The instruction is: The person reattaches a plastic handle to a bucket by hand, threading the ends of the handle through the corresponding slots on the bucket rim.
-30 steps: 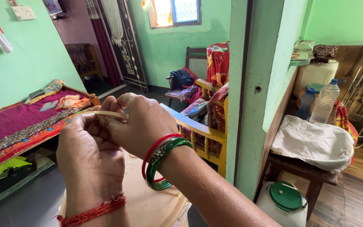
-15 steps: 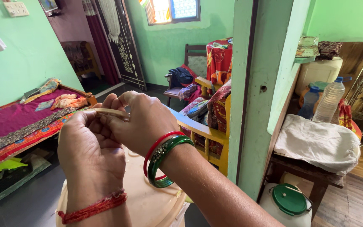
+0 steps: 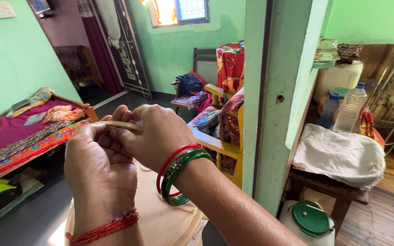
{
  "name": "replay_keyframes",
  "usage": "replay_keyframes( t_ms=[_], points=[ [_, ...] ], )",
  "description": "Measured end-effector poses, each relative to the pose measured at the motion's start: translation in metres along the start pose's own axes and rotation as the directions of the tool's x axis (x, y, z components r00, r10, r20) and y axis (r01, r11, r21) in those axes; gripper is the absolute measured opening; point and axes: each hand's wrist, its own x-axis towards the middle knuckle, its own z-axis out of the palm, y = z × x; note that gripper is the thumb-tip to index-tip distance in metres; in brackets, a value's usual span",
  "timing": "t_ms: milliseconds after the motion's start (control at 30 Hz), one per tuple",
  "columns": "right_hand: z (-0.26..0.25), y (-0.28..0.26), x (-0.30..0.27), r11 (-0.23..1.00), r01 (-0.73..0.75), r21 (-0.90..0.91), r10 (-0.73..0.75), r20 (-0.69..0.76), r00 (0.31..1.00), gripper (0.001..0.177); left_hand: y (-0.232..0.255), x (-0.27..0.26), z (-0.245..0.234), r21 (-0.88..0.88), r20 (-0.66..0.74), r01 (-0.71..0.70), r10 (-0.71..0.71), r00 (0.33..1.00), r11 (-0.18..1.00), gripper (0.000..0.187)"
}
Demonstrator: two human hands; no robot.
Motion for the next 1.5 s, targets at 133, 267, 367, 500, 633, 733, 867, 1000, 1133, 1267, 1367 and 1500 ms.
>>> replay_keyframes(
  t_ms=[133,267,367,500,633,733,867,1000,1133,1267,1367,1500],
  points=[
    [-0.005,0.012,0.004,0.999,-0.016,-0.028,0.016,0.0,1.0,0.034,-0.011,0.005,0.005,0.014,0.029,0.008,-0.009,1.0,1.0,0.023],
    [-0.011,0.019,0.007,0.998,-0.036,-0.058,0.035,-0.013,0.999,0.034,-0.019,0.011,0.007,-0.01,0.042,0.032,-0.032,0.999,0.999,0.021],
    [-0.015,0.023,0.007,0.997,-0.044,-0.06,0.043,-0.026,0.999,0.034,-0.024,0.013,0.01,-0.015,0.064,0.059,-0.058,0.996,0.998,0.025],
    [-0.019,0.029,0.008,0.997,-0.045,-0.056,0.043,-0.037,0.998,0.034,-0.03,0.012,0.015,0.002,0.098,0.058,-0.058,0.993,0.998,0.026],
    [-0.023,0.036,0.008,0.995,-0.04,-0.091,0.039,-0.013,0.999,0.037,-0.034,0.008,0.018,0.003,0.071,0.053,-0.053,0.996,0.999,0.023],
    [-0.024,0.038,0.006,0.993,-0.059,-0.102,0.06,0.012,0.998,0.037,-0.034,0.007,0.017,0.004,0.093,0.063,-0.063,0.994,0.998,0.025],
    [-0.024,0.04,0.006,0.99,-0.143,-0.01,0.143,0.089,0.986,0.041,-0.032,0.008,0.017,0.033,0.083,0.072,-0.075,0.994,0.997,0.025],
    [-0.018,0.042,0.006,0.994,-0.099,-0.046,0.101,0.051,0.994,0.044,-0.029,0.013,0.016,0.027,0.065,0.1,-0.102,0.993,0.995,0.026],
    [-0.01,0.043,0.008,0.995,-0.097,-0.02,0.099,0.069,0.993,0.047,-0.025,0.016,0.013,0.007,0.082,0.101,-0.102,0.991,0.995,0.024],
    [-0.004,0.045,0.012,0.998,-0.054,-0.03,0.055,0.033,0.998,0.045,-0.024,0.022,0.011,0.001,0.041,0.092,-0.092,0.995,0.996,0.018],
    [-0.001,0.048,0.015,0.998,-0.038,-0.045,0.039,0.018,0.999,0.045,-0.028,0.033,0.011,-0.01,0.099,0.112,-0.111,0.989,0.994,0.019],
    [0.005,0.052,0.017,0.999,-0.033,-0.03,0.034,0.002,0.999,0.041,-0.032,0.041,0.012,-0.057,0.043,0.127,-0.124,0.991,0.99,0.017]
  ],
)
